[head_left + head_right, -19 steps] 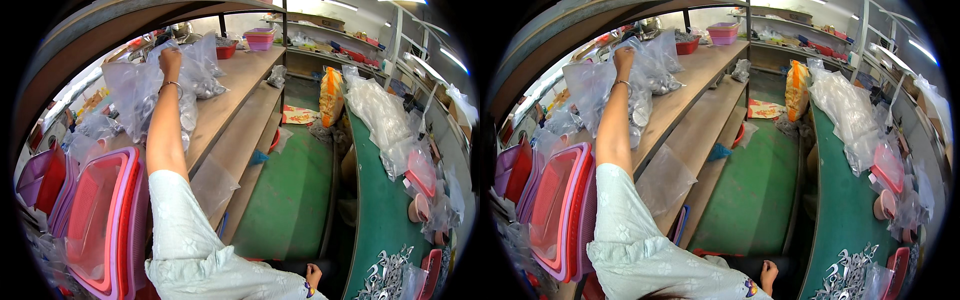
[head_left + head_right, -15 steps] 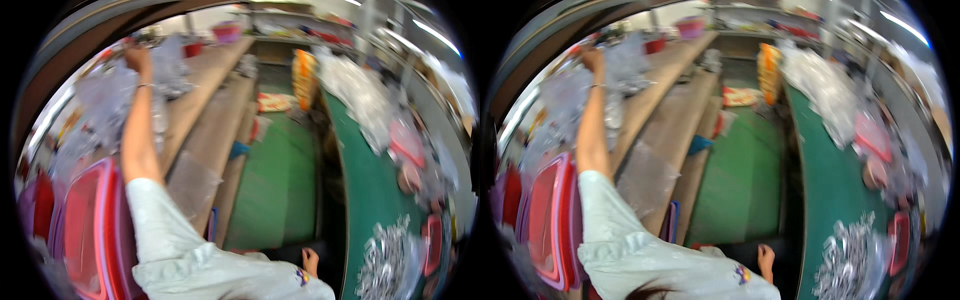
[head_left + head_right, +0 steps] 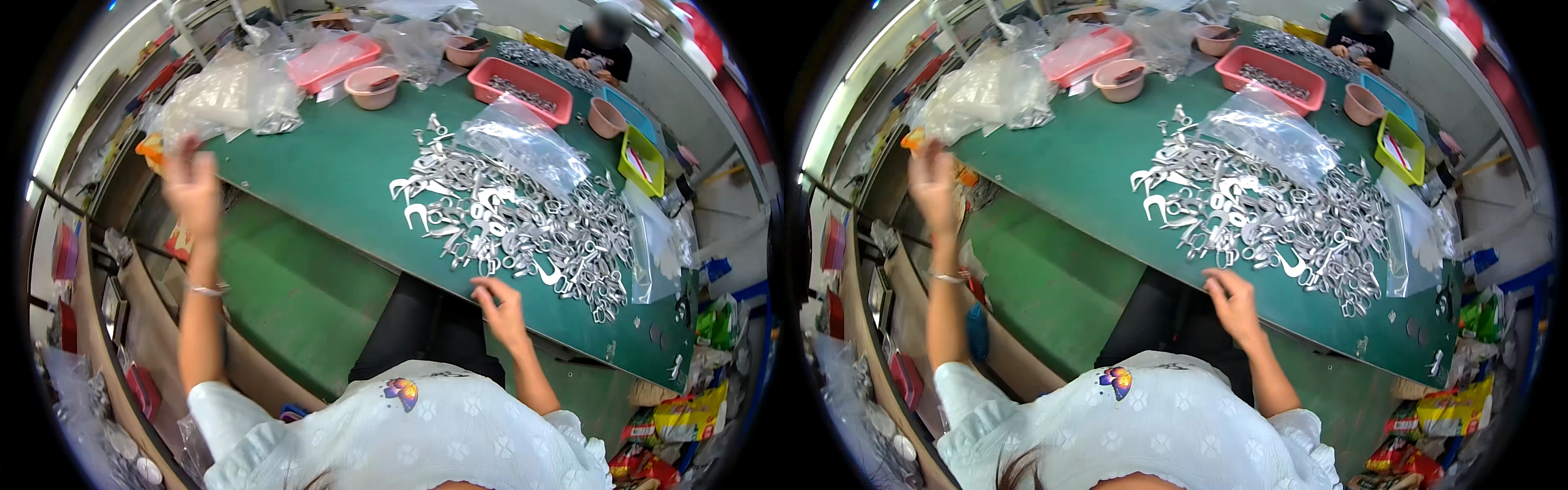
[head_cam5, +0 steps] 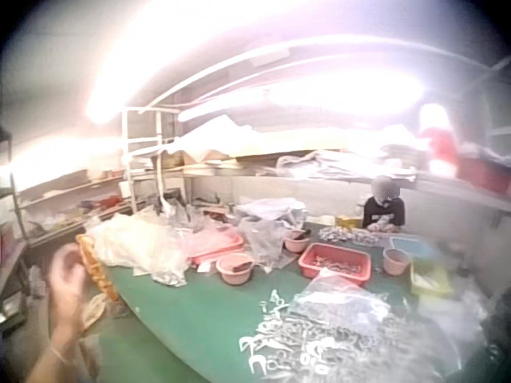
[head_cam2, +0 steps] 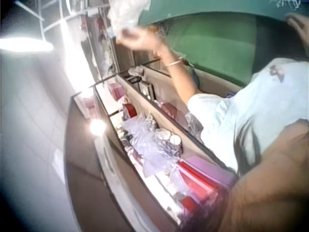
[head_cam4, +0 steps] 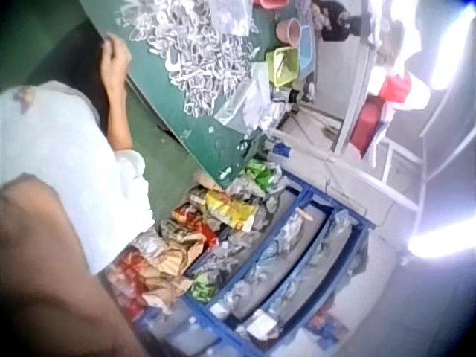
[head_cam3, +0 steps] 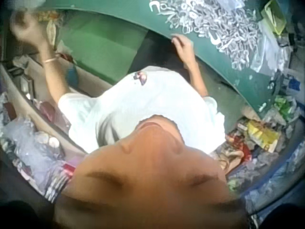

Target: The person sorts a large pile of silver metal hooks and fasteners on a green workbench. They pick up individual pieces, inspect them, and place them into clear plastic bags. The person occasionally moves the bags to a shelf and returns to the table to continue sorting the remaining hardware.

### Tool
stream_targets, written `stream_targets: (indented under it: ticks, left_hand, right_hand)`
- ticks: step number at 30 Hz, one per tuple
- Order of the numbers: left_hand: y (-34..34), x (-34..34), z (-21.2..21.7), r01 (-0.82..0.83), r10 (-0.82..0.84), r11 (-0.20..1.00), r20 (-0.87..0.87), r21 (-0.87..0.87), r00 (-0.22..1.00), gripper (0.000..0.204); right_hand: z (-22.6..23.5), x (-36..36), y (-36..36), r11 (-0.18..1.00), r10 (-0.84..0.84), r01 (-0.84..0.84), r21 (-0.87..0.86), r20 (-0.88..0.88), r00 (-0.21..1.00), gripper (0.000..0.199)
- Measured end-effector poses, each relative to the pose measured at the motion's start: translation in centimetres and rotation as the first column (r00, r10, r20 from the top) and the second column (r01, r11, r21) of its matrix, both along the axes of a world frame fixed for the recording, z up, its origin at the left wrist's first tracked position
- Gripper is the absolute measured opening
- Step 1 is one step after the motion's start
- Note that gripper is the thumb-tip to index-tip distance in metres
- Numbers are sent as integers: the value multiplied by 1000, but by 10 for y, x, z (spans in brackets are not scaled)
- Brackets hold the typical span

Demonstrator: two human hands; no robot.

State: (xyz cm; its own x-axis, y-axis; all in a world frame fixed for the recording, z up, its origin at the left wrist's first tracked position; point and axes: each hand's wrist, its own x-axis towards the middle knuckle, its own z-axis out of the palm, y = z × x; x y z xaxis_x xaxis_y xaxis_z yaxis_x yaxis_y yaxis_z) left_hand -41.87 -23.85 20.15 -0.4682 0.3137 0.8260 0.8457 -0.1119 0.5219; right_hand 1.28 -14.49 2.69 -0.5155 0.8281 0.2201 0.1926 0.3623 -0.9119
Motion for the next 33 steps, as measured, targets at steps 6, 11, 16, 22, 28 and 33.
stream_targets:
  ticks: [6,11,16,22,28,33]
  left_hand:
    - [144,124,-143,442,-338,801,304,-404,891,44]
    - [210,184,-187,517,-468,683,234,-515,852,44]
    - [237,187,-202,432,-405,711,179,-555,897,45]
    - [276,219,-187,522,-592,664,50,-535,804,50]
    - [329,239,-178,310,-612,689,-296,-655,733,42]
    - [345,220,-183,457,-614,769,-315,-448,724,21]
  right_hand:
    - [-12,32,94,963,-176,131,236,182,967,21]
    - [-27,-22,171,909,-120,47,415,154,981,36]
    - [-38,-65,197,859,-56,-189,476,454,889,54]
    - [-31,-68,195,791,-171,-131,598,421,891,31]
    - [-36,-57,203,792,-249,-120,599,495,832,26]
    - [-38,-54,202,690,-309,-137,711,460,832,18]
